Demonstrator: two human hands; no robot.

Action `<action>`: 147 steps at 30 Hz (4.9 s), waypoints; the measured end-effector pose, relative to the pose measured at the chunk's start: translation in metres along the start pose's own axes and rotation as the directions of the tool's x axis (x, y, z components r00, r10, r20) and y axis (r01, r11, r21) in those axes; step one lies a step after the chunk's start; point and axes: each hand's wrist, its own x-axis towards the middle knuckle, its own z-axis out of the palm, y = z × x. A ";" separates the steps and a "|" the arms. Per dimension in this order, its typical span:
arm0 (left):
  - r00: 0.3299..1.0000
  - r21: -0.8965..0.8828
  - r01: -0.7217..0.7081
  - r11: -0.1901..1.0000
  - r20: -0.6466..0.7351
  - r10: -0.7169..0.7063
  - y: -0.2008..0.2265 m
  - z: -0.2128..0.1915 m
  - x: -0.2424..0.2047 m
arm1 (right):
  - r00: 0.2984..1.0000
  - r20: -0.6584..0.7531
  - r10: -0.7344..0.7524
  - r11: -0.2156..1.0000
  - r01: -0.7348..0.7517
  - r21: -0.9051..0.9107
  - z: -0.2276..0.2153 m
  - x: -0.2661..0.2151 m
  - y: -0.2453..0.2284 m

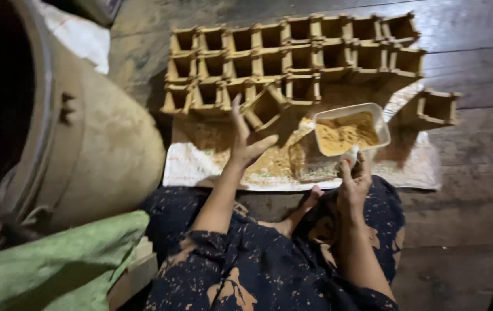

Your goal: The person prepares molds by pouring a fine brown powder into small rectangular wooden frames, leveling it with a small brush, and then removing the wooden frames from the mold one by one.

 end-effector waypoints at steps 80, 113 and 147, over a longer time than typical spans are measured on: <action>0.917 0.534 -0.391 0.749 0.299 0.265 -0.067 0.212 0.114 | 0.991 -0.019 0.130 0.991 -0.131 -0.011 -0.023 0.012 0.012; 0.825 0.656 -0.559 0.508 0.379 0.418 -0.001 0.278 0.103 | 0.903 -0.429 -0.007 0.967 -0.102 -0.232 -0.104 0.053 -0.021; 0.977 0.323 0.211 0.923 -0.046 -0.207 0.133 0.275 0.049 | 0.819 -0.574 -0.024 0.657 -0.419 -0.627 -0.199 0.032 0.027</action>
